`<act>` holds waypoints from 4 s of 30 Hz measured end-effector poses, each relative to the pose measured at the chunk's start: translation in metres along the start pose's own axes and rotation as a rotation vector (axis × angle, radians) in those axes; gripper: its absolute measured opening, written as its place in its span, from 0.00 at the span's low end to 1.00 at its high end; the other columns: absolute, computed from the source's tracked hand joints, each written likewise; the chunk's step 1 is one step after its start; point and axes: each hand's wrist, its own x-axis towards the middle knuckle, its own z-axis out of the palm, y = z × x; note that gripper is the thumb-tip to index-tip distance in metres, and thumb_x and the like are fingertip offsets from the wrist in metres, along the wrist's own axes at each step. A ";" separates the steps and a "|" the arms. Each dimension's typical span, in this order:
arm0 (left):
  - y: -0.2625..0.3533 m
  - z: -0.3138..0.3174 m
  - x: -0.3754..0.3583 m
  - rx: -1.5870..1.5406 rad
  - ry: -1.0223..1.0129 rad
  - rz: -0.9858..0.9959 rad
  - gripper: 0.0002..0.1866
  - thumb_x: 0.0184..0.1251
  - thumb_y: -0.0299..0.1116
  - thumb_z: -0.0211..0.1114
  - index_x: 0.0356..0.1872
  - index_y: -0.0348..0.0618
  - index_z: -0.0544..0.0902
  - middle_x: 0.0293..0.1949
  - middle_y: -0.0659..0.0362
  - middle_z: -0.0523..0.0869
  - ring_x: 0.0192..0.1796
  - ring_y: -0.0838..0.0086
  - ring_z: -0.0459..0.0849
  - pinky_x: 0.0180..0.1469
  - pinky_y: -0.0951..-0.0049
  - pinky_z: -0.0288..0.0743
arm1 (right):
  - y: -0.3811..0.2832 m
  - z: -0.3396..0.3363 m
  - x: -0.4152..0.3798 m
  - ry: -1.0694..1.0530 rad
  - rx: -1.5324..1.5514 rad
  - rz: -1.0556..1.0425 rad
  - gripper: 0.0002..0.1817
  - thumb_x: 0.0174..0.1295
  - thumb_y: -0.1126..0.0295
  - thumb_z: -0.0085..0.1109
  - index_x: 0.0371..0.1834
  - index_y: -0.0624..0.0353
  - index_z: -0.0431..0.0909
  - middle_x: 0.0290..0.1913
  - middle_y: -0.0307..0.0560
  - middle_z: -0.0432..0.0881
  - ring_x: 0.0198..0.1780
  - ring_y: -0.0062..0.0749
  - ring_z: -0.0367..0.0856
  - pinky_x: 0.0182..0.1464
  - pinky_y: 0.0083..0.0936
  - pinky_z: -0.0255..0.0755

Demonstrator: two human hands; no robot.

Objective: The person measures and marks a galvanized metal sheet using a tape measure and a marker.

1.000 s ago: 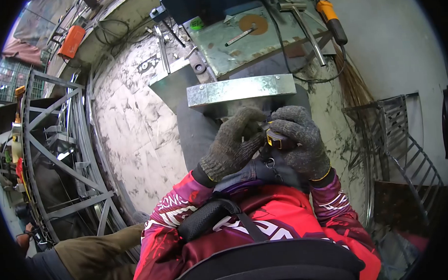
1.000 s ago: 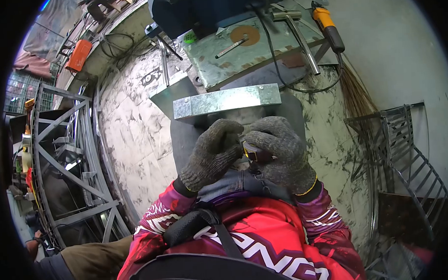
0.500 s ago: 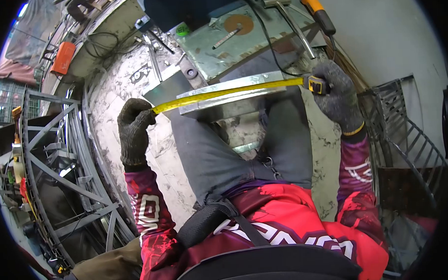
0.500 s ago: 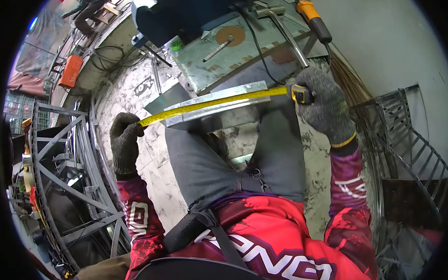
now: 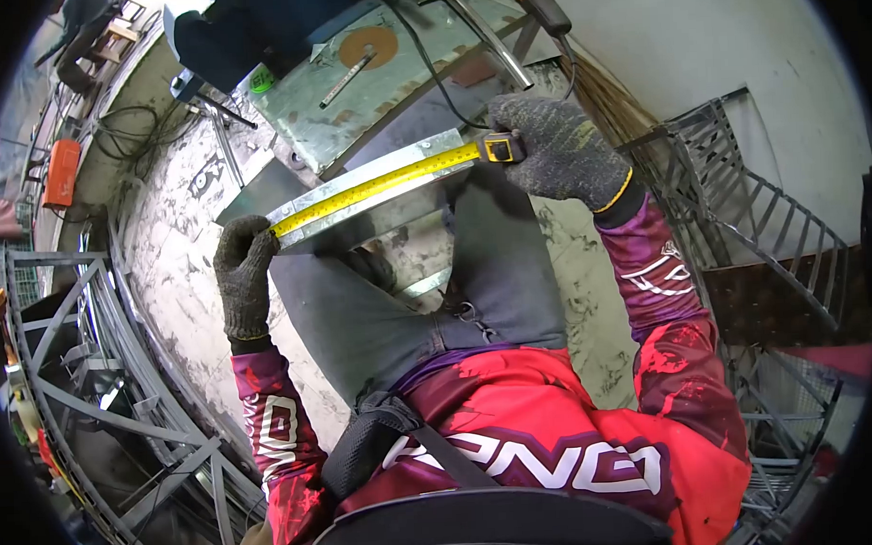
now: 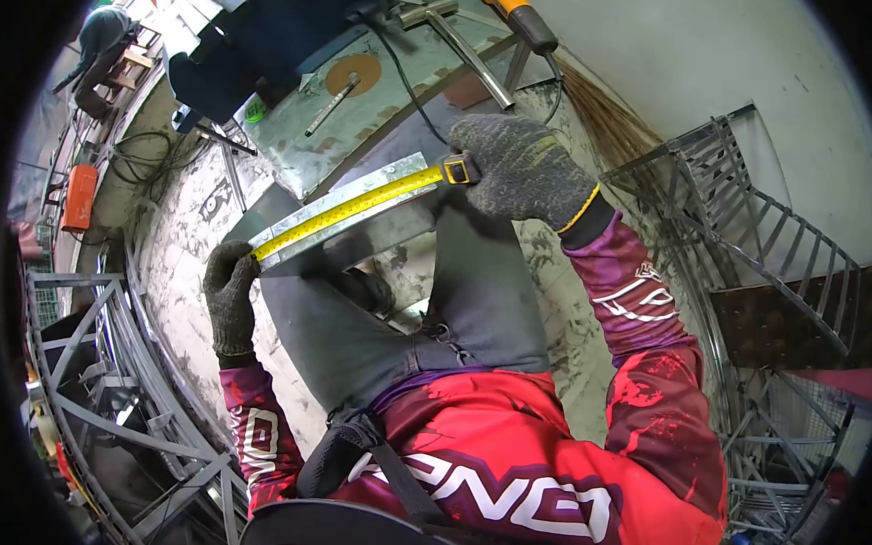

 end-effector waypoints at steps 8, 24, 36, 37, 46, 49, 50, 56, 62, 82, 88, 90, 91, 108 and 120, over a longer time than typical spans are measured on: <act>-0.005 -0.002 -0.001 0.010 0.006 -0.031 0.04 0.75 0.23 0.67 0.47 0.40 0.83 0.44 0.62 0.83 0.43 0.78 0.79 0.49 0.75 0.76 | 0.001 0.010 0.002 -0.004 0.040 -0.047 0.20 0.58 0.71 0.70 0.55 0.60 0.83 0.51 0.58 0.87 0.53 0.58 0.87 0.57 0.47 0.82; -0.007 0.001 -0.004 -0.028 0.003 -0.042 0.06 0.74 0.23 0.66 0.48 0.41 0.83 0.45 0.63 0.82 0.47 0.77 0.79 0.53 0.75 0.76 | 0.003 0.011 0.000 0.028 0.072 -0.108 0.20 0.58 0.73 0.69 0.55 0.59 0.83 0.53 0.56 0.87 0.56 0.56 0.87 0.60 0.44 0.81; -0.011 0.002 0.002 0.077 -0.009 0.035 0.05 0.71 0.21 0.68 0.44 0.41 0.84 0.60 0.54 0.81 0.59 0.70 0.81 0.58 0.71 0.80 | 0.002 0.012 0.000 0.028 0.093 -0.081 0.22 0.53 0.72 0.68 0.54 0.58 0.84 0.50 0.55 0.86 0.55 0.56 0.85 0.59 0.45 0.80; -0.008 0.005 0.002 0.052 -0.017 0.045 0.06 0.71 0.20 0.68 0.44 0.41 0.84 0.62 0.53 0.81 0.59 0.70 0.81 0.57 0.70 0.80 | 0.003 0.011 0.000 0.029 0.093 -0.081 0.22 0.53 0.72 0.68 0.54 0.58 0.84 0.50 0.55 0.86 0.55 0.56 0.85 0.59 0.45 0.80; 0.000 0.005 0.003 0.044 -0.056 0.000 0.06 0.69 0.20 0.69 0.43 0.41 0.85 0.64 0.52 0.81 0.59 0.70 0.81 0.56 0.70 0.80 | 0.004 0.011 -0.001 0.062 0.101 -0.139 0.19 0.56 0.71 0.67 0.53 0.57 0.84 0.46 0.53 0.84 0.52 0.54 0.84 0.56 0.46 0.79; 0.000 0.004 0.007 0.127 -0.063 0.041 0.05 0.68 0.20 0.70 0.42 0.40 0.85 0.63 0.51 0.82 0.58 0.71 0.81 0.55 0.72 0.80 | 0.004 0.010 0.000 0.041 0.074 -0.134 0.19 0.56 0.71 0.67 0.54 0.56 0.84 0.45 0.52 0.84 0.51 0.55 0.84 0.55 0.46 0.79; 0.002 0.005 0.008 0.173 -0.067 0.066 0.05 0.67 0.20 0.70 0.41 0.40 0.85 0.62 0.51 0.82 0.56 0.72 0.82 0.54 0.73 0.80 | 0.004 0.009 0.000 0.040 0.082 -0.135 0.19 0.57 0.71 0.67 0.54 0.56 0.84 0.45 0.52 0.83 0.51 0.55 0.84 0.55 0.46 0.79; 0.010 0.011 0.008 0.178 -0.088 0.049 0.05 0.66 0.19 0.70 0.41 0.38 0.85 0.60 0.52 0.83 0.51 0.75 0.82 0.52 0.74 0.80 | -0.003 0.000 0.002 -0.020 0.062 -0.138 0.22 0.59 0.72 0.68 0.59 0.53 0.85 0.50 0.51 0.84 0.53 0.53 0.85 0.56 0.45 0.80; 0.008 0.012 0.007 0.164 -0.067 0.039 0.05 0.67 0.20 0.69 0.41 0.38 0.85 0.58 0.54 0.83 0.50 0.76 0.81 0.51 0.75 0.79 | 0.002 -0.002 0.006 -0.162 0.018 -0.169 0.24 0.61 0.75 0.68 0.63 0.50 0.86 0.55 0.50 0.85 0.56 0.52 0.85 0.59 0.44 0.81; 0.013 0.023 0.006 0.126 -0.073 0.069 0.03 0.65 0.20 0.69 0.38 0.35 0.84 0.54 0.53 0.83 0.49 0.75 0.83 0.51 0.73 0.80 | 0.000 0.002 0.017 -0.206 -0.075 -0.176 0.23 0.56 0.69 0.69 0.57 0.49 0.88 0.44 0.54 0.80 0.46 0.54 0.84 0.49 0.48 0.80; 0.030 0.023 0.012 0.437 -0.135 0.212 0.06 0.62 0.24 0.72 0.37 0.35 0.85 0.52 0.50 0.84 0.50 0.69 0.84 0.53 0.68 0.80 | -0.009 -0.003 0.015 -0.218 -0.076 -0.115 0.19 0.59 0.74 0.66 0.55 0.51 0.88 0.54 0.51 0.85 0.52 0.52 0.87 0.54 0.44 0.82; 0.039 0.027 0.013 0.466 -0.150 0.158 0.06 0.61 0.24 0.73 0.37 0.35 0.85 0.52 0.49 0.84 0.51 0.68 0.84 0.53 0.67 0.80 | -0.010 -0.004 0.016 -0.234 -0.071 -0.114 0.19 0.59 0.74 0.66 0.55 0.51 0.88 0.54 0.50 0.85 0.52 0.52 0.87 0.54 0.44 0.82; 0.040 0.028 0.015 0.501 -0.160 0.211 0.06 0.62 0.25 0.73 0.36 0.35 0.85 0.52 0.49 0.84 0.50 0.68 0.83 0.52 0.67 0.80 | -0.010 -0.005 0.017 -0.250 -0.065 -0.111 0.20 0.58 0.74 0.66 0.56 0.50 0.87 0.54 0.50 0.85 0.52 0.52 0.87 0.54 0.44 0.82; 0.057 0.040 0.026 0.443 -0.318 0.129 0.05 0.64 0.27 0.72 0.36 0.37 0.85 0.47 0.53 0.82 0.46 0.66 0.83 0.49 0.66 0.79 | -0.009 -0.005 0.017 -0.262 -0.033 -0.085 0.23 0.57 0.74 0.66 0.58 0.51 0.86 0.50 0.48 0.83 0.51 0.50 0.86 0.54 0.43 0.81; 0.072 0.058 0.037 0.776 -0.388 0.374 0.06 0.59 0.24 0.72 0.37 0.37 0.87 0.44 0.50 0.85 0.49 0.56 0.86 0.54 0.60 0.80 | -0.001 -0.004 0.014 -0.182 0.071 -0.122 0.25 0.58 0.70 0.68 0.62 0.56 0.84 0.50 0.53 0.84 0.53 0.54 0.86 0.57 0.45 0.81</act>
